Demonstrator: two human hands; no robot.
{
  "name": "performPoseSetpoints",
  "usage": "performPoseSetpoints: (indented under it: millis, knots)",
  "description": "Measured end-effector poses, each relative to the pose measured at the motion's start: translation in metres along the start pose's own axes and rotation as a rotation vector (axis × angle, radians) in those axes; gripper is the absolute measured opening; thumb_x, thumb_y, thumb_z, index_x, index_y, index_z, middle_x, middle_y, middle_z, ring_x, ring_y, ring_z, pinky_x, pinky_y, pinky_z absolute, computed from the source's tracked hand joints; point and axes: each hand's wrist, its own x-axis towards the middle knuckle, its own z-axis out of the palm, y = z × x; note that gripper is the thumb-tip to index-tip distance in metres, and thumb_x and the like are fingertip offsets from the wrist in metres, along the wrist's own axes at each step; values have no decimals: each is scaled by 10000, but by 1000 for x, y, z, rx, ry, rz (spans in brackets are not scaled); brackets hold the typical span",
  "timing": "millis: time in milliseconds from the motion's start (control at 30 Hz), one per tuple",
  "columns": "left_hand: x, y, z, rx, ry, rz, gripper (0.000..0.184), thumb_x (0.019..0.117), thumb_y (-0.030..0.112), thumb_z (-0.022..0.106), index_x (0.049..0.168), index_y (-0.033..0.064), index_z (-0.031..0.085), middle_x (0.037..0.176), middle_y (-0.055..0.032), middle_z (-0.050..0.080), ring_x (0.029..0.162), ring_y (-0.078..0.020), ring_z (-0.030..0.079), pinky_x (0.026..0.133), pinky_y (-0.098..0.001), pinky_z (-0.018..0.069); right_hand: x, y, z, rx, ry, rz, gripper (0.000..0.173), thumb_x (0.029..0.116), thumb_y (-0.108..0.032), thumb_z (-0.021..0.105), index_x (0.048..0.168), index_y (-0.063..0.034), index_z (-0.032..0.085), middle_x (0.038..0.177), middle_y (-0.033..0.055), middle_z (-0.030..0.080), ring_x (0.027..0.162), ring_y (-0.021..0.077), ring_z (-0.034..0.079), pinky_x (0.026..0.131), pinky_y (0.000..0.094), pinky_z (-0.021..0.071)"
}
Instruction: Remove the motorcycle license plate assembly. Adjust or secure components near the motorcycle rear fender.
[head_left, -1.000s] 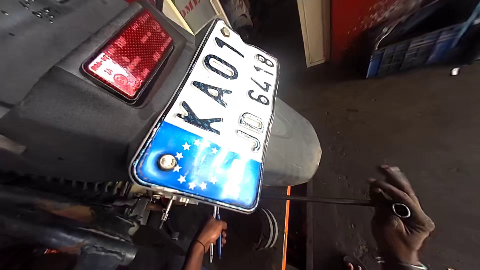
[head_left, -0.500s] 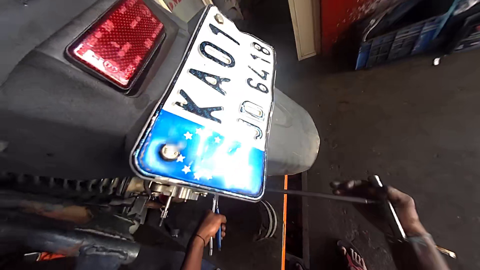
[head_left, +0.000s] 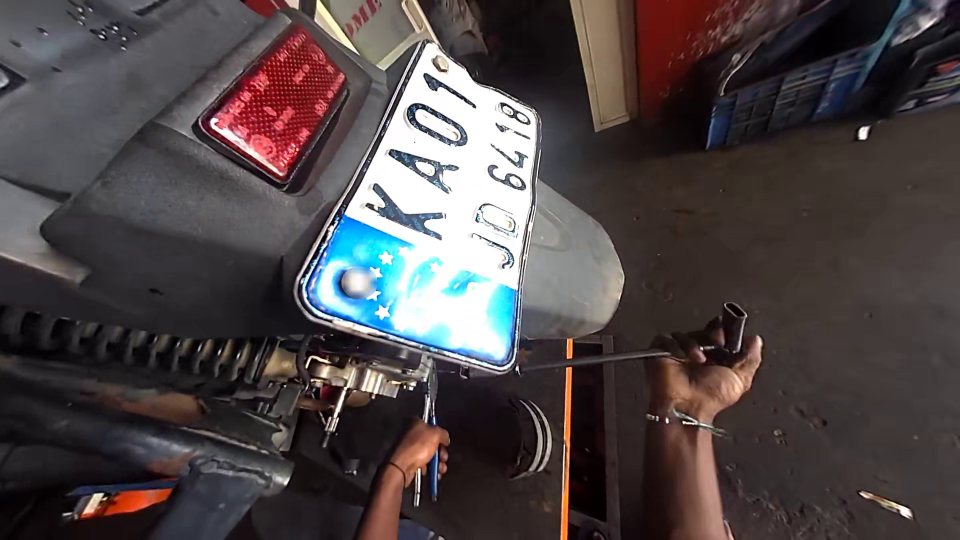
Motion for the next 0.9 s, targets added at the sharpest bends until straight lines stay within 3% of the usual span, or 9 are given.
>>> performPoseSetpoints:
  millis: [67, 133, 267, 367, 433, 533, 667, 800, 900]
  knots:
    - [1, -3, 0, 8, -9, 5, 163, 1006, 99, 572, 1130, 14, 509, 703, -53, 618, 527, -147, 615, 512, -293, 544, 6, -15, -12, -13, -132, 207, 523, 1054, -435, 257, 727, -195, 589, 485, -97, 430, 388, 23, 404, 412, 183, 365]
    - [3, -4, -2, 7, -14, 11, 166, 994, 92, 583, 1119, 21, 501, 691, -48, 611, 519, -142, 611, 502, -287, 541, 14, -36, -28, -131, -273, 452, 461, 989, -437, 372, 765, -162, 668, 540, -52, 522, 475, 75, 536, 530, 253, 524]
    - [4, -5, -5, 9, -28, 0, 140, 997, 93, 586, 1094, 30, 507, 670, -36, 606, 498, -129, 602, 482, -265, 527, 31, -94, -39, -834, -468, 687, 279, 827, -293, 558, 908, -111, 754, 932, 113, 762, 872, 249, 752, 766, 422, 634]
    - [6, -4, -6, -4, -24, -4, 144, 996, 89, 593, 1093, 28, 506, 672, -38, 610, 498, -134, 608, 479, -272, 533, 21, -103, -29, -1498, -497, 232, 203, 858, -38, 506, 872, -54, 708, 866, 54, 762, 654, 126, 692, 501, 279, 540]
    - [5, -4, -4, -8, -21, -7, 143, 999, 88, 591, 1098, 21, 514, 682, -44, 613, 507, -139, 612, 488, -278, 539, 6, -84, -35, -1547, -443, -160, 185, 942, -52, 554, 1027, -18, 714, 1056, 14, 738, 861, 1, 656, 706, 200, 535]
    - [2, -3, -2, -24, -15, -7, 154, 1005, 89, 583, 1115, 19, 500, 683, -49, 611, 512, -144, 616, 493, -286, 545, 0, -44, -48, -1145, -243, -370, 392, 992, -57, 538, 1355, 88, 569, 1532, 134, 470, 1287, 89, 531, 1029, 254, 463]
    - [0, 0, -3, -14, -12, -18, 162, 999, 83, 583, 1118, 25, 491, 682, -53, 619, 508, -150, 619, 492, -290, 546, -5, -1, -47, -302, 28, -236, 337, 1123, -140, 331, 1453, -160, 394, 1203, -31, 625, 1039, 104, 667, 936, 336, 570]
    - [3, 0, -6, -5, -17, -13, 174, 992, 70, 590, 1124, 27, 485, 686, -55, 621, 518, -147, 624, 504, -288, 550, 3, 14, -36, 47, 33, -32, 552, 1088, -552, 152, 1010, -218, 584, 736, -86, 615, 549, 20, 562, 499, 169, 481]
    - [4, -2, -6, -6, -17, -11, 180, 993, 70, 594, 1129, 25, 485, 680, -53, 613, 515, -148, 619, 503, -285, 546, 7, -7, -29, -12, -153, 146, 596, 1071, -406, 202, 570, -212, 459, 421, -81, 366, 337, 50, 339, 374, 210, 317]
